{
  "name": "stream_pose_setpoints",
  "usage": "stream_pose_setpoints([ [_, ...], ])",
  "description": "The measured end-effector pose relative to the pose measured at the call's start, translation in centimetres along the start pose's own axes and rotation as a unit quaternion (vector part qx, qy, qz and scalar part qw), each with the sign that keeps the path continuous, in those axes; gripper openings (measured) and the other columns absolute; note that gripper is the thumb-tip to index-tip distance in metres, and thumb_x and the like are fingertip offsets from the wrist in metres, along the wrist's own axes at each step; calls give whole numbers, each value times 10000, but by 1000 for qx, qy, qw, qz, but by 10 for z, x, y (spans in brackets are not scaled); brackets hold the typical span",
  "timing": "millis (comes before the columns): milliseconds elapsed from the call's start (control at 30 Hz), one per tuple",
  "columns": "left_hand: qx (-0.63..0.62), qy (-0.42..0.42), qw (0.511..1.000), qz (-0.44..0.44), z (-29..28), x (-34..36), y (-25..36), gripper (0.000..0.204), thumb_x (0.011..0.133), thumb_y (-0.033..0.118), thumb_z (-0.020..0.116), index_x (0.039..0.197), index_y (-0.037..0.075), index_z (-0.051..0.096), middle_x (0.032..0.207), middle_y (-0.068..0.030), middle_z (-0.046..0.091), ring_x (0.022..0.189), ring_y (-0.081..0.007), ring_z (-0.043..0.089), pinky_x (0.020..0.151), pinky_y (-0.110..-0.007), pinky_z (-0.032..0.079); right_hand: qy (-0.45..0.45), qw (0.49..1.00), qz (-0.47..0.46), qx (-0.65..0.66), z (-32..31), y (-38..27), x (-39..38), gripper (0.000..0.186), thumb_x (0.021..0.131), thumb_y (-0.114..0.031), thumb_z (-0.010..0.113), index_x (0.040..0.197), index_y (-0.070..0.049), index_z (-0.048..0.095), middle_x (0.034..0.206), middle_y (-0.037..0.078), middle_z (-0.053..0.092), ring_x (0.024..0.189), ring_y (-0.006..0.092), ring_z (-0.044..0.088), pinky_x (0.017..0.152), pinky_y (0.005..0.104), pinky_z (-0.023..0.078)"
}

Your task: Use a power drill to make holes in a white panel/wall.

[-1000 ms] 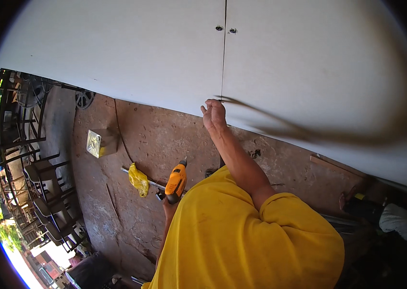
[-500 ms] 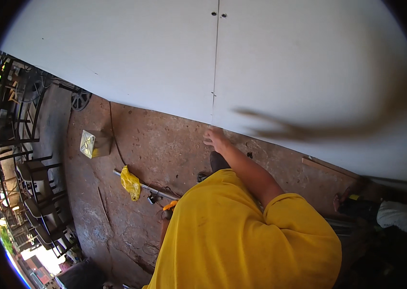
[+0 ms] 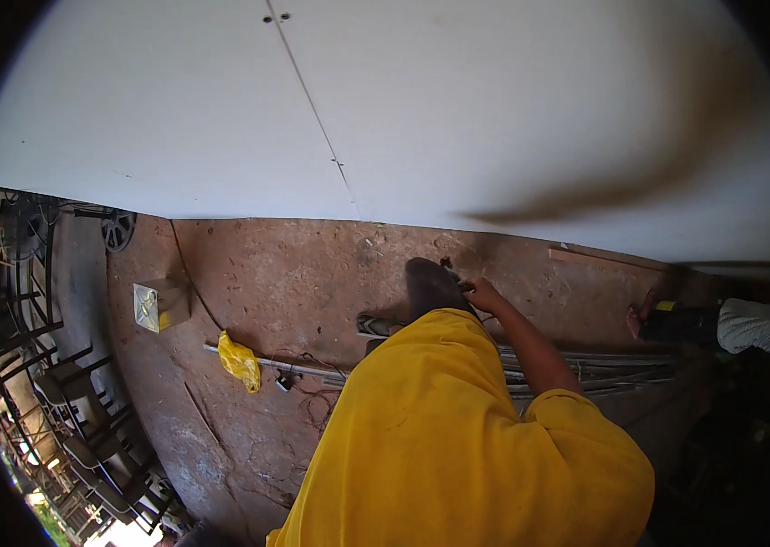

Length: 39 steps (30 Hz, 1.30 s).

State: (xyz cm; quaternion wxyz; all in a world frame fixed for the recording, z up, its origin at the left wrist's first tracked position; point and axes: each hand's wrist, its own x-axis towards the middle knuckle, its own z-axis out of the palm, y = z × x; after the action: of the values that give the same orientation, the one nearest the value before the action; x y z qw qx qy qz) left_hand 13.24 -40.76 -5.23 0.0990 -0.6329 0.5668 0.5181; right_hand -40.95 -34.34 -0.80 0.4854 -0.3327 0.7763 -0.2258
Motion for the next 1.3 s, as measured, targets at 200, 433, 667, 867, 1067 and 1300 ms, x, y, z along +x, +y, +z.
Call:
stream_pose_setpoints([
  [200,55,10,997,-47,15,-16,12,509,597,179,765,1038,-1,587,920,-162,645,836,-284,639,720,-349,486,-44,965,-13,-258,-41,3,0,252,758,-142,605,981,-33,645,945,174,645,881,309,626,780,391,497],
  [433,86,119,983,-113,57,-32,84,550,542,221,755,1031,26,594,985,-220,632,961,-355,609,795,-444,487,-167,961,-7,-221,-106,111,22,244,769,-249,566,810,-32,669,721,157,652,628,308,638,610,409,496],
  [667,161,174,966,-102,84,-47,252,509,646,224,658,1104,40,535,997,-218,620,982,-380,579,828,-463,466,-120,961,-24,-249,-179,174,29,331,764,-366,613,836,-51,687,708,160,648,671,282,639,613,383,483],
  [867,161,174,970,-57,112,-30,292,548,632,221,686,1117,34,514,1006,-210,616,980,-364,584,823,-452,470,-120,979,72,145,-187,184,43,326,849,-280,580,1035,-18,639,938,103,648,819,194,605,693,370,483],
  [1067,177,127,975,-33,131,-33,316,539,633,220,690,1111,40,520,993,-205,627,966,-359,597,828,-434,481,-37,921,87,377,-191,133,8,314,878,-211,563,1096,13,592,1007,68,616,837,162,580,712,341,487],
  [1300,216,61,973,-48,143,-38,278,536,613,225,698,1093,55,532,986,-204,629,956,-366,599,817,-454,476,7,959,-6,282,-155,132,-23,251,824,-146,616,1033,-8,631,952,93,637,816,196,616,728,335,498],
])
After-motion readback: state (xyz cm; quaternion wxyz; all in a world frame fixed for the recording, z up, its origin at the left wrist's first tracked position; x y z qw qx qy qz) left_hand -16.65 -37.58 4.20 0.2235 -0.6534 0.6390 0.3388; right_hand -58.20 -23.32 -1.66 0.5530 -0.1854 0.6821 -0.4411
